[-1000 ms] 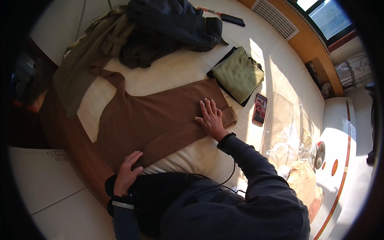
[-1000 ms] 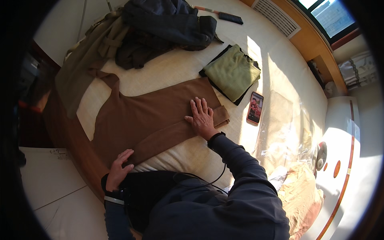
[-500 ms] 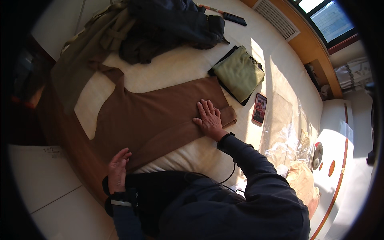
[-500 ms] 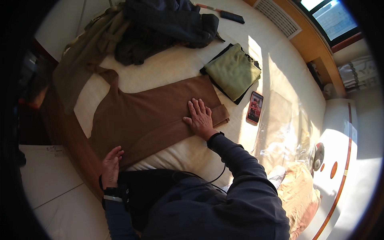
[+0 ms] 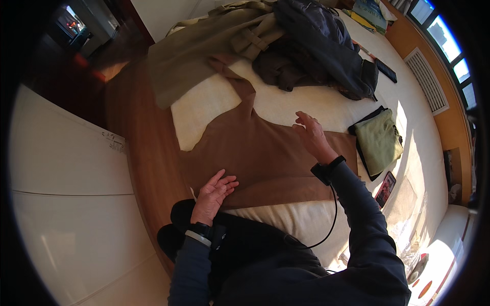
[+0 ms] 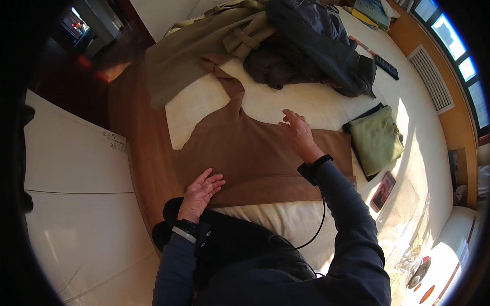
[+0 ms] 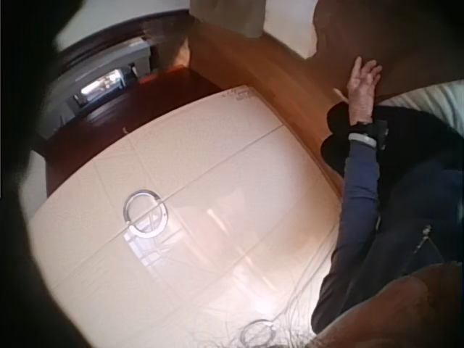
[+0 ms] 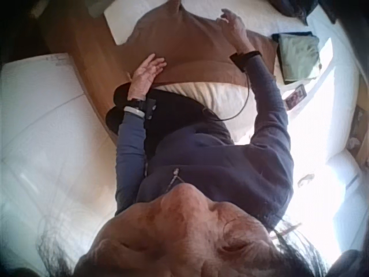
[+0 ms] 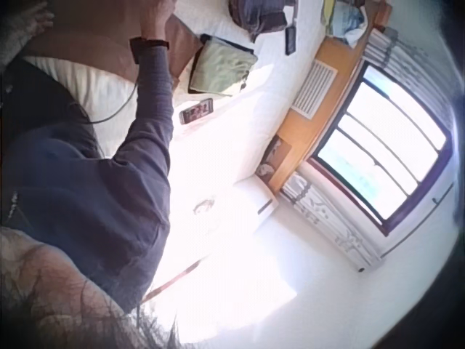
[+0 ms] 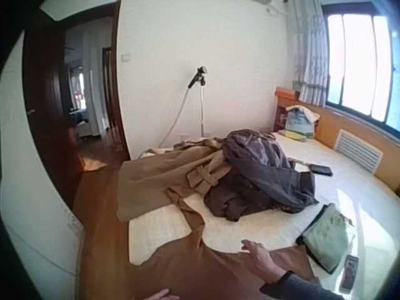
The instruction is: The person folds a brown long-sleeved shirt on a bed, then folds a green ribbed cardigan. The person smooths and aligns each garment before folding and stacking them on the bed.
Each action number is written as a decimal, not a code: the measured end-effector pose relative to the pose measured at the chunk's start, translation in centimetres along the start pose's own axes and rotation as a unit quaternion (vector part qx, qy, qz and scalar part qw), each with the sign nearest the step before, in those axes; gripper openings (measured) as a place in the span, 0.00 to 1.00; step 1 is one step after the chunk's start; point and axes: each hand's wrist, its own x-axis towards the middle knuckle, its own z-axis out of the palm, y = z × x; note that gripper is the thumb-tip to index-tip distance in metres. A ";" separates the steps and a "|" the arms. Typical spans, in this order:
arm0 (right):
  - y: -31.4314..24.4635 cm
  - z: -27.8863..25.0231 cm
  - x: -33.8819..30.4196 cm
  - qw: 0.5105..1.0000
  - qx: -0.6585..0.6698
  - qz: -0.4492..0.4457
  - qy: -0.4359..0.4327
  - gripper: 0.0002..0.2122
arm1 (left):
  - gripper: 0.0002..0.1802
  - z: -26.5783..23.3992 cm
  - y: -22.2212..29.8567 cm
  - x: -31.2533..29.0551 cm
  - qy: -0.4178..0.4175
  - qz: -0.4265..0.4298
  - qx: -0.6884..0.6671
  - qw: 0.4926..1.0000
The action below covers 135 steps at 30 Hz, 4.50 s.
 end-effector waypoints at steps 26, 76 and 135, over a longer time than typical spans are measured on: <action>-13.1 2.2 -6.6 0.906 0.130 -0.287 -0.282 0.13 | 0.40 -1.0 -0.7 0.8 0.000 0.006 -0.113 0.994; 10.7 -5.6 -15.2 0.946 -0.298 0.076 0.101 0.13 | 0.19 4.0 5.4 -4.2 -0.106 -0.054 0.372 0.921; -19.6 -7.5 -13.5 0.752 0.363 -0.016 -0.550 0.23 | 0.15 -2.0 4.5 5.9 0.146 0.181 0.377 0.896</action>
